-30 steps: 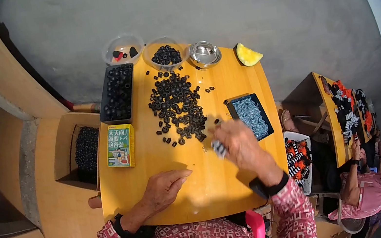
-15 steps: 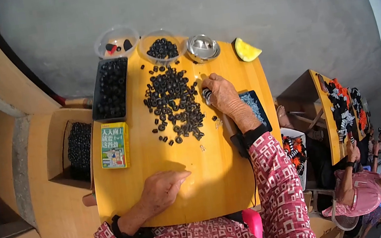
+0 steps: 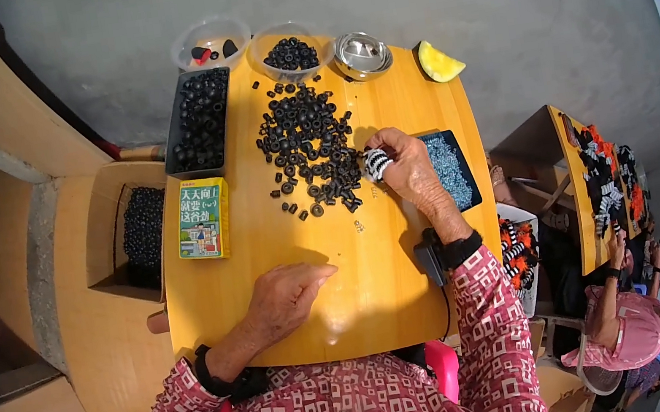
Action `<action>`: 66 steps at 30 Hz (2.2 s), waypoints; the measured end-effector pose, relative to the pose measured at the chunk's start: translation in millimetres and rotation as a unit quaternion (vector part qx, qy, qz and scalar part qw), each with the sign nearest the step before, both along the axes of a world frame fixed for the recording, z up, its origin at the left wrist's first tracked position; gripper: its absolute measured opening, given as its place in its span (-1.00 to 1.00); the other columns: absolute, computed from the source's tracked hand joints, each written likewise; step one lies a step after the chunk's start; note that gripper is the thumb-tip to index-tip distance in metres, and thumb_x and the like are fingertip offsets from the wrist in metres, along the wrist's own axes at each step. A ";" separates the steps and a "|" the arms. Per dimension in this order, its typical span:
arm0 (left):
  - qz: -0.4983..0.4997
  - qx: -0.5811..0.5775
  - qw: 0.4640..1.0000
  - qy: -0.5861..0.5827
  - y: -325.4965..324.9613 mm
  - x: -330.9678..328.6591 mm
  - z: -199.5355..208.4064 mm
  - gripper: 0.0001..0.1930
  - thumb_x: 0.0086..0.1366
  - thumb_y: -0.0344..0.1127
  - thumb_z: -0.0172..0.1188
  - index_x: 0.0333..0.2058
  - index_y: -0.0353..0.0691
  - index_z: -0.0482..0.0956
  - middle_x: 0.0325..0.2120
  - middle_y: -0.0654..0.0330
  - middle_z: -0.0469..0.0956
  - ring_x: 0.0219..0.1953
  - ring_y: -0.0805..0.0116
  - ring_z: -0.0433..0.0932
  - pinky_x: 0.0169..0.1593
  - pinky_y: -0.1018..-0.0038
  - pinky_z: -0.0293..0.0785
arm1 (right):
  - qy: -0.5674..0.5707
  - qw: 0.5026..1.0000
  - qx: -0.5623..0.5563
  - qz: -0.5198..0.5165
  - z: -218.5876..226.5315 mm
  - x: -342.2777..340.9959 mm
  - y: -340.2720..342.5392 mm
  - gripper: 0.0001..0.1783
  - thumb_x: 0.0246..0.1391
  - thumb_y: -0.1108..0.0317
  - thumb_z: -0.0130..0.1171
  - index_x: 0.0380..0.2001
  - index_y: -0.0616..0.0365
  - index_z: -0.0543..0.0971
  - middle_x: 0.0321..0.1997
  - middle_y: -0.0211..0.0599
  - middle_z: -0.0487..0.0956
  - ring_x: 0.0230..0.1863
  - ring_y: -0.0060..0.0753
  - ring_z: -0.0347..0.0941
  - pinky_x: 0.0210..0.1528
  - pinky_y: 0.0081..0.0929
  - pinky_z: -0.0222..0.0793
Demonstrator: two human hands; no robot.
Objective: The person assembles small black components onto a striped fabric item by hand, threading them together.
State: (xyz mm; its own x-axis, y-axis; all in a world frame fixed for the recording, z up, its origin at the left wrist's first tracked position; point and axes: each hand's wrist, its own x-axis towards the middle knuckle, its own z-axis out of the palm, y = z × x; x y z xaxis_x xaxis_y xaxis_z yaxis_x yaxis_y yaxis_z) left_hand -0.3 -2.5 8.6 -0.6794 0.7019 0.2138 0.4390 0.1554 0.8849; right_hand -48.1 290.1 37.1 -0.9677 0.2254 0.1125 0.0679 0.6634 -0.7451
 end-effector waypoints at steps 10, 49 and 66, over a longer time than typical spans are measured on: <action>0.018 0.001 1.000 0.013 -1.4 3.9 -7.9 -0.82 0.35 -0.38 0.14 -0.14 -0.18 0.67 -0.27 0.05 0.68 -0.23 0.06 0.66 -0.14 0.25 0.57 | 0.095 0.994 0.041 0.032 14.1 71.6 -32.8 -0.81 -0.04 0.57 0.30 -0.30 0.22 0.56 -0.42 -0.20 0.54 -0.41 -0.29 0.54 -0.36 -0.42 0.46; 0.168 -0.276 0.922 0.211 27.7 -26.5 -12.0 -0.19 0.34 0.07 0.14 0.41 -0.22 0.08 0.40 -0.27 -0.01 0.44 -0.28 -0.03 0.40 -0.13 -0.08 | 0.159 0.977 0.140 0.024 -31.3 96.1 -35.2 -0.68 -0.16 0.60 0.25 -0.23 0.15 0.57 -0.25 -0.15 0.55 -0.17 0.00 0.52 -0.11 -0.19 0.45; -0.070 0.202 0.977 0.020 23.8 29.9 173.7 -0.73 0.22 -0.20 0.25 -0.16 -0.21 0.63 -0.01 -0.02 0.59 0.06 0.07 0.56 0.15 0.30 0.45 | 0.190 0.970 0.148 0.013 -48.8 99.0 -29.1 -0.58 -0.30 0.59 0.26 -0.24 0.17 0.47 -0.29 -0.10 0.41 -0.16 0.08 0.46 -0.09 -0.14 0.44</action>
